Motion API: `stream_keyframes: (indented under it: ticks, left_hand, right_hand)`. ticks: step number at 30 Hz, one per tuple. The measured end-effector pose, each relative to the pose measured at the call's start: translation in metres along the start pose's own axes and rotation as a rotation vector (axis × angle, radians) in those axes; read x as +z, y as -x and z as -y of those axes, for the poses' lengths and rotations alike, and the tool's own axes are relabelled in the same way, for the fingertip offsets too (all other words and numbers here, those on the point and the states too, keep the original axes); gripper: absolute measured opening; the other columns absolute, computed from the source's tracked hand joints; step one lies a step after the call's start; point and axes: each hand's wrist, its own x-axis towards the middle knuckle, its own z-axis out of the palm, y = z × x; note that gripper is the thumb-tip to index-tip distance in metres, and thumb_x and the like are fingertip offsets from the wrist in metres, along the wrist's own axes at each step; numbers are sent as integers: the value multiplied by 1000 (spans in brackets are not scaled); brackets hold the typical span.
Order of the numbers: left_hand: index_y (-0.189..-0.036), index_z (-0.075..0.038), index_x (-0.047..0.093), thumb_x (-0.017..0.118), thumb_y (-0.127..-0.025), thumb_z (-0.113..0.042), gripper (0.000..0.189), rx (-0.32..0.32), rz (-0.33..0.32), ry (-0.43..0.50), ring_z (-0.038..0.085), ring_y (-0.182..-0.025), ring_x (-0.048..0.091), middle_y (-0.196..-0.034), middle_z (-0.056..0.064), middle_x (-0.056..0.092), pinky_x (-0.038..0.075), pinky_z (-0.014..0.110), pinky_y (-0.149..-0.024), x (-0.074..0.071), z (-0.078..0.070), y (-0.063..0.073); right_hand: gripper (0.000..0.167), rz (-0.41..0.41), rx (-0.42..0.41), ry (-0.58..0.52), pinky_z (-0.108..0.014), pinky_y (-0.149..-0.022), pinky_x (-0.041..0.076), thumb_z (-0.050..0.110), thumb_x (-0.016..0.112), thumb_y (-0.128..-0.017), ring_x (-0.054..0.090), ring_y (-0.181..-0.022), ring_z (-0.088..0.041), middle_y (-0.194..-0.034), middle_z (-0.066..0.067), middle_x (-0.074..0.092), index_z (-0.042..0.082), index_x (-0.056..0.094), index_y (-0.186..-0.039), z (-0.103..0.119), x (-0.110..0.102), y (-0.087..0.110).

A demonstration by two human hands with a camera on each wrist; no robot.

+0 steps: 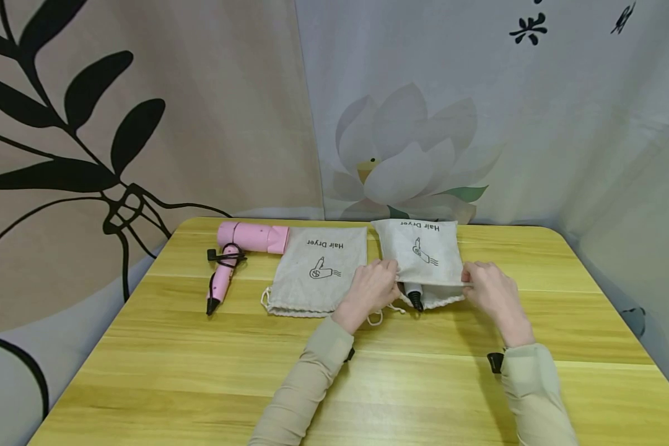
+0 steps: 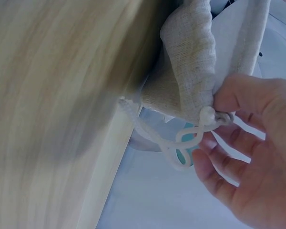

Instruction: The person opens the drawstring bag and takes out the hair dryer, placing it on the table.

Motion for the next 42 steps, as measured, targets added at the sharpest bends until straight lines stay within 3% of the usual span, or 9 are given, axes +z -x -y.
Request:
stream_keyframes:
  ticks: [22, 30, 42]
  left_hand:
    - [-97, -12, 58, 66, -79, -19, 20, 2, 26, -9, 11, -71, 58, -87, -3, 65, 45, 20, -51, 1, 3, -1]
    - [-90, -11, 56, 65, -75, -14, 17, 0, -19, 11, 10, -63, 52, -80, -3, 61, 42, 19, -48, 0, 6, -2]
    - [-90, -12, 57, 65, -76, -15, 16, 24, -9, 29, 10, -61, 49, -78, -3, 60, 41, 19, -48, 3, 6, 3]
  right_hand:
    - [12, 32, 3, -21, -38, -52, 45, 0, 68, -73, 57, -71, -26, -81, -12, 64, 6, 59, -79, -3, -3, 0]
    - [12, 22, 12, -25, -34, -50, 42, 0, 69, -74, 55, -68, -24, -81, -13, 64, 5, 59, -80, -6, -6, 2]
    - [12, 105, 29, -37, -32, -51, 41, 2, 68, -77, 52, -65, -22, -83, -12, 64, 6, 58, -82, -6, -5, 3]
